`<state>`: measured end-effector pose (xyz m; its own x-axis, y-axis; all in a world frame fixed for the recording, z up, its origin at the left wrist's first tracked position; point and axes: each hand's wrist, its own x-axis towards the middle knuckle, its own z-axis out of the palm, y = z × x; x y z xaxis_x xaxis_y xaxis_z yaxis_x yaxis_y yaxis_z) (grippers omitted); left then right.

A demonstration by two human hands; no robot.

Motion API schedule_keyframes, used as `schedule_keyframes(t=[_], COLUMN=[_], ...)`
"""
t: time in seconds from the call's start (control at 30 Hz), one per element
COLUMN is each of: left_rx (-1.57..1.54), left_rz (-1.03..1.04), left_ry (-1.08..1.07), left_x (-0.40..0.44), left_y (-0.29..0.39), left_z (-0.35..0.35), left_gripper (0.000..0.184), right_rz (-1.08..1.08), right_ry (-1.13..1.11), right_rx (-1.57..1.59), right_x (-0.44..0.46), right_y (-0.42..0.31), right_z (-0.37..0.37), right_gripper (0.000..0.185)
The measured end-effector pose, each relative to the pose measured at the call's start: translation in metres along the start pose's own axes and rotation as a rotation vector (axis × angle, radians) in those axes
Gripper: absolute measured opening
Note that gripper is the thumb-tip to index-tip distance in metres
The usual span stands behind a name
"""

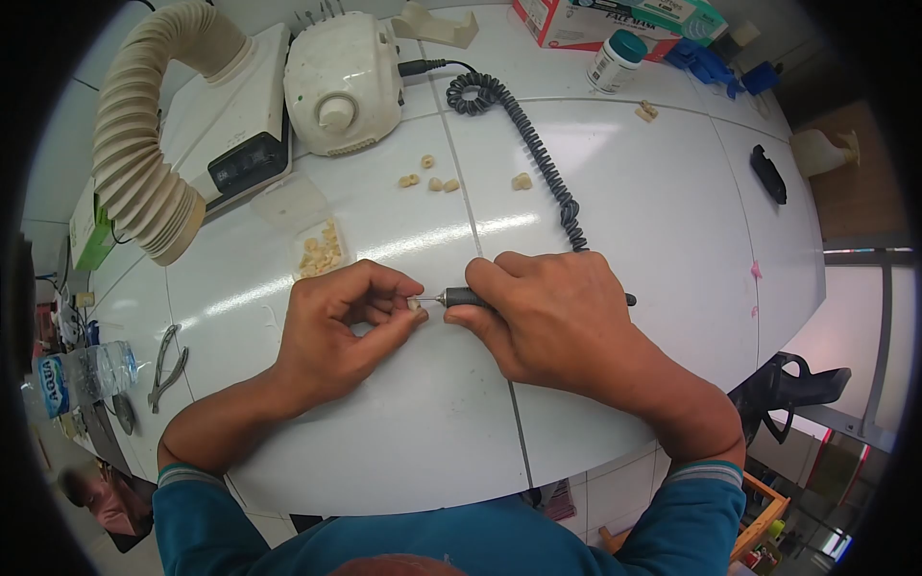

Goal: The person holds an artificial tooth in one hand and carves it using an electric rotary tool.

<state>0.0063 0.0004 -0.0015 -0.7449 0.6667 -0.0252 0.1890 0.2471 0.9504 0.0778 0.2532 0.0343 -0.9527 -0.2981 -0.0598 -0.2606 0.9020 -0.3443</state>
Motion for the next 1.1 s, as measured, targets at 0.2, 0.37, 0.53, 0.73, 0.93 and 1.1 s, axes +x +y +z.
schedule_keyframes(t=[0.2,0.37,0.53,0.73,0.93,1.1], left_rx=[0.002,-0.006,-0.011,-0.012,-0.019,-0.014], left_rz=[-0.002,0.0,0.005,0.006,0.005,0.007], left_ry=[-0.007,0.003,-0.001,-0.006,-0.017,-0.019], left_x=[0.0,-0.0003,-0.0005,0.0,0.0001,0.0], left_y=[-0.0005,-0.0011,-0.0005,0.0003,0.0005,0.001], left_z=[-0.0008,-0.0007,-0.0017,-0.0016,-0.0026,-0.0025], left_gripper=[0.019,0.019,0.018,0.018,0.018,0.017], right_rz=[-0.001,-0.01,-0.018,-0.016,-0.003,-0.01], right_ry=[-0.013,-0.025,-0.037,-0.034,-0.032,-0.035], right_rx=[0.006,-0.006,-0.002,-0.013,-0.011,-0.003], right_x=[0.0003,0.0006,0.0007,0.0009,0.0007,0.0005], right_y=[0.0012,0.0021,0.0027,0.0026,0.0005,0.0014], right_z=[-0.0008,-0.0025,-0.0029,-0.0024,-0.0022,-0.0014], right_gripper=[0.037,0.037,0.037,0.038,0.039,0.039])
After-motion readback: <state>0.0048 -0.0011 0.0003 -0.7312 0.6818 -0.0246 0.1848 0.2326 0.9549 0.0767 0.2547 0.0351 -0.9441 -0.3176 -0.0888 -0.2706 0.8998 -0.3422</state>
